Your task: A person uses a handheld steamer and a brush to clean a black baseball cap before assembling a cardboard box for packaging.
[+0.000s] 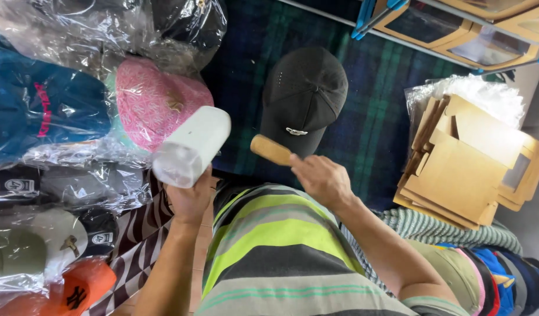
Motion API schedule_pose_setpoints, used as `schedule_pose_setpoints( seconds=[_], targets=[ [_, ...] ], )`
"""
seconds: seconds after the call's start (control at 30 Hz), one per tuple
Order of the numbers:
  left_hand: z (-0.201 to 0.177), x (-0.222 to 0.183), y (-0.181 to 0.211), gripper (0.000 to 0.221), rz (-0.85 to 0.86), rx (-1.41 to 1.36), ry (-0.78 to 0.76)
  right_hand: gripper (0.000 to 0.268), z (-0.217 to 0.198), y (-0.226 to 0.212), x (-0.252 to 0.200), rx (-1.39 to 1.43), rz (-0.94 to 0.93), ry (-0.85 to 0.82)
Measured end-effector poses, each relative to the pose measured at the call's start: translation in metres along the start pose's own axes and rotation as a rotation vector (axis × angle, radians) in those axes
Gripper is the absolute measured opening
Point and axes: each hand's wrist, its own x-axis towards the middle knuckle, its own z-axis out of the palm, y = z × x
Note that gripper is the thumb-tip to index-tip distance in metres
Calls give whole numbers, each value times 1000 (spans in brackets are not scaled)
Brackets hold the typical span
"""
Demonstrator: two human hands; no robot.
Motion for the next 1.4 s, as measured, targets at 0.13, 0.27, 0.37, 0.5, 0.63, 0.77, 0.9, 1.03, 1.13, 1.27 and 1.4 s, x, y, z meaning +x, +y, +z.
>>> schedule_pose_setpoints(
  seconds=[0.13,0.27,0.37,0.5,0.63,0.77,0.9,1.03,1.13,1.27,1.4],
  targets=[
    [-8,6,-1,17,122,61,5,28,11,24,5,-89,36,87],
    [-2,15,12,24,120,68,-67,19,35,18,7,-188,-9,-2],
    [2,8,2,25,183,160,-117,20,25,26,-15,-98,83,2],
    [9,9,7,19,843,495,33,25,-20,86,-106,-331,297,-96],
    [46,-2,-3,21,691,185,-18,32,-25,101,-137,-202,408,47],
    [65,9,38,26,632,155,-184,25,-5,98,-105,-67,445,214],
    [83,18,77,38,585,222,-302,22,7,97,-90,14,472,278],
    [99,34,142,27,670,220,-320,18,8,103,-91,128,626,303],
    [113,28,151,30,709,345,-427,13,-8,88,-72,251,942,240],
    [91,20,128,43,500,212,-751,19,20,113,-101,274,992,319],
    [73,26,77,28,-12,-134,-566,22,24,101,-116,277,963,322]
  ],
)
